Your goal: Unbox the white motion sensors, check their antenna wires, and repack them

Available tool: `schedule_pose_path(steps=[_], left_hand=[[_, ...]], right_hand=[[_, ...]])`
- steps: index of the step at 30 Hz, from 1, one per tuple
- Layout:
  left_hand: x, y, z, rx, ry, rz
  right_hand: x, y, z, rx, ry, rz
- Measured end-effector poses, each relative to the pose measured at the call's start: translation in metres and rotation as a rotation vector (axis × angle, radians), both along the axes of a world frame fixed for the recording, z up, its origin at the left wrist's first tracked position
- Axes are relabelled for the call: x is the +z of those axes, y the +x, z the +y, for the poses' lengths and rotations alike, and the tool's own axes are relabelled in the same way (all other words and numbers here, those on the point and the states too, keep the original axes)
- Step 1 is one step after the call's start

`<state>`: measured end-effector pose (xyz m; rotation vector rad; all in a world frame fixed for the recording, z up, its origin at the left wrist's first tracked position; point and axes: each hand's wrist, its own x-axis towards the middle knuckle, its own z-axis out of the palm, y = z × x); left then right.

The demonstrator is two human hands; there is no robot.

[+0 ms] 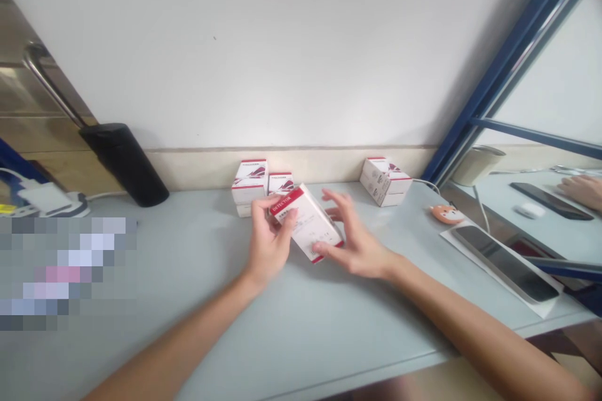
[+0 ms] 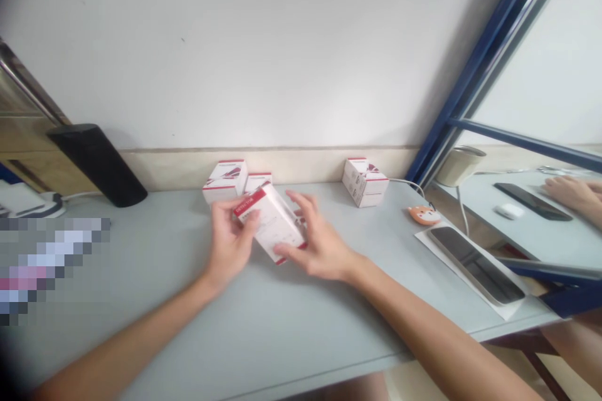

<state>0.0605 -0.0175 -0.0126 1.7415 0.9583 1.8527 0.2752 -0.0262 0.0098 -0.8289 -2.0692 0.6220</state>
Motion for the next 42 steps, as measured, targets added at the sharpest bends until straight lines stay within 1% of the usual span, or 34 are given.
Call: schedule_pose_path(steps=[2,3,5,7,9,10,11,12,13,14,15,17,19,23,26,28,30,33,36,38,39,40,42], left_hand=[[0.001,-0.003,0.004,0.013,-0.049,-0.049],[0.002,-0.005,0.005,0.013,-0.063,-0.038],[0.006,-0.011,0.008,0.03,-0.08,0.057],[0.011,-0.02,0.011,0.12,-0.031,0.207],[0.017,-0.032,0.017,0.286,0.056,0.293],[0.018,-0.039,0.022,0.383,0.077,0.266],[0.018,-0.046,0.027,0.465,0.047,0.193],[0.017,-0.054,0.033,0.529,-0.03,0.085],[0.014,-0.061,0.04,0.559,-0.13,-0.031],[0.01,-0.067,0.046,0.532,-0.239,-0.127],[0.005,-0.072,0.052,0.484,-0.296,-0.142],[-0.004,-0.079,0.061,0.4,-0.348,-0.139],[-0.011,-0.08,0.067,0.341,-0.351,-0.125],[-0.014,-0.078,0.07,0.287,-0.326,-0.121],[-0.014,-0.078,0.07,0.285,-0.318,-0.118],[-0.014,-0.08,0.07,0.3,-0.319,-0.114],[-0.015,-0.082,0.07,0.319,-0.322,-0.105],[-0.015,-0.085,0.069,0.336,-0.335,-0.074],[-0.013,-0.089,0.068,0.339,-0.35,-0.033],[-0.012,-0.092,0.068,0.339,-0.353,-0.012],[-0.012,-0.093,0.068,0.339,-0.353,-0.003],[-0.011,-0.093,0.067,0.342,-0.351,0.005],[-0.009,-0.091,0.065,0.368,-0.359,0.005]], right_hand=[[-0.005,0.0,0.001,0.041,-0.163,-0.046],[-0.006,0.0,0.002,0.049,-0.207,-0.052],[-0.008,0.0,0.004,0.029,-0.224,-0.031],[-0.009,0.0,0.007,-0.036,-0.167,0.006],[-0.009,0.001,0.011,-0.132,-0.064,0.037],[-0.009,0.002,0.013,-0.184,0.0,0.042],[-0.008,0.003,0.014,-0.234,0.074,0.037],[-0.006,0.005,0.016,-0.28,0.156,0.023],[-0.004,0.007,0.017,-0.319,0.243,-0.003],[-0.001,0.009,0.018,-0.355,0.333,-0.031],[0.002,0.01,0.019,-0.388,0.418,-0.058],[0.01,0.008,0.021,-0.43,0.548,-0.116],[0.018,-0.002,0.023,-0.411,0.612,-0.199],[0.026,-0.042,0.039,-0.243,0.641,-0.437],[0.024,-0.073,0.062,-0.213,0.669,-0.578],[0.021,-0.088,0.078,-0.227,0.69,-0.595],[0.017,-0.098,0.09,-0.229,0.7,-0.581],[0.013,-0.101,0.093,-0.239,0.669,-0.514],[0.016,-0.087,0.081,-0.204,0.62,-0.436],[0.019,-0.062,0.074,-0.136,0.64,-0.445],[0.021,-0.044,0.074,-0.151,0.674,-0.445],[0.022,-0.024,0.075,-0.223,0.696,-0.432],[0.023,0.024,0.083,-0.476,0.686,-0.377]])
